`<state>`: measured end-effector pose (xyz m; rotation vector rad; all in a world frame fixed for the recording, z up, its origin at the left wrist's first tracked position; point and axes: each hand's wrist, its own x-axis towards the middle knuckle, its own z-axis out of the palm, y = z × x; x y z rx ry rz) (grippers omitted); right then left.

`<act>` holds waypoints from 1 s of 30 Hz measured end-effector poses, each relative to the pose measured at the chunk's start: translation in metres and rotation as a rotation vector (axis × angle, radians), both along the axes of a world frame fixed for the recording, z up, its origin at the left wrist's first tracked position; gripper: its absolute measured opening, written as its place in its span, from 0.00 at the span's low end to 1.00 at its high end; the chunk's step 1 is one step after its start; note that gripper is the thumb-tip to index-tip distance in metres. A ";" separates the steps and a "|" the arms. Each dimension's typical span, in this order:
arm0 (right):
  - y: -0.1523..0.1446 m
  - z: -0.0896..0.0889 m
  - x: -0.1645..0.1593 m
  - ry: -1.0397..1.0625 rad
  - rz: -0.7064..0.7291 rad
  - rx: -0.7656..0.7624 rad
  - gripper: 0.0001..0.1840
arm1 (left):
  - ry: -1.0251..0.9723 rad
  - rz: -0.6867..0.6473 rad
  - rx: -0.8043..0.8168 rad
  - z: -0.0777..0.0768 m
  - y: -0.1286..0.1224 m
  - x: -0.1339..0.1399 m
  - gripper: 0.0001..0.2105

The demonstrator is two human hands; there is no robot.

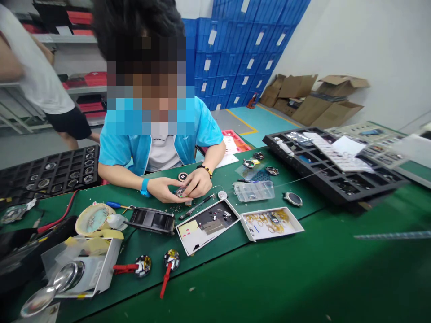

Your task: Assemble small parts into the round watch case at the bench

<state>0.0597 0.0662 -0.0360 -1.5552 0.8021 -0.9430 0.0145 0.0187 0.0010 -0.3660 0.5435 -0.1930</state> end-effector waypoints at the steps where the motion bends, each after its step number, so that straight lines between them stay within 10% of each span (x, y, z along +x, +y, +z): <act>1: -0.002 0.000 -0.012 0.026 0.020 0.002 0.30 | 0.037 0.008 -0.021 0.000 0.000 0.001 0.34; 14: -0.003 0.008 -0.039 0.137 0.189 0.036 0.23 | -0.099 -0.046 -0.001 -0.021 0.012 -0.005 0.33; 26: 0.009 0.006 -0.034 0.140 0.127 0.047 0.25 | -0.505 -0.149 0.510 -0.017 0.016 -0.002 0.22; 30: 0.015 0.009 -0.027 0.183 0.038 0.018 0.26 | -0.346 -0.143 0.330 -0.018 0.017 0.000 0.27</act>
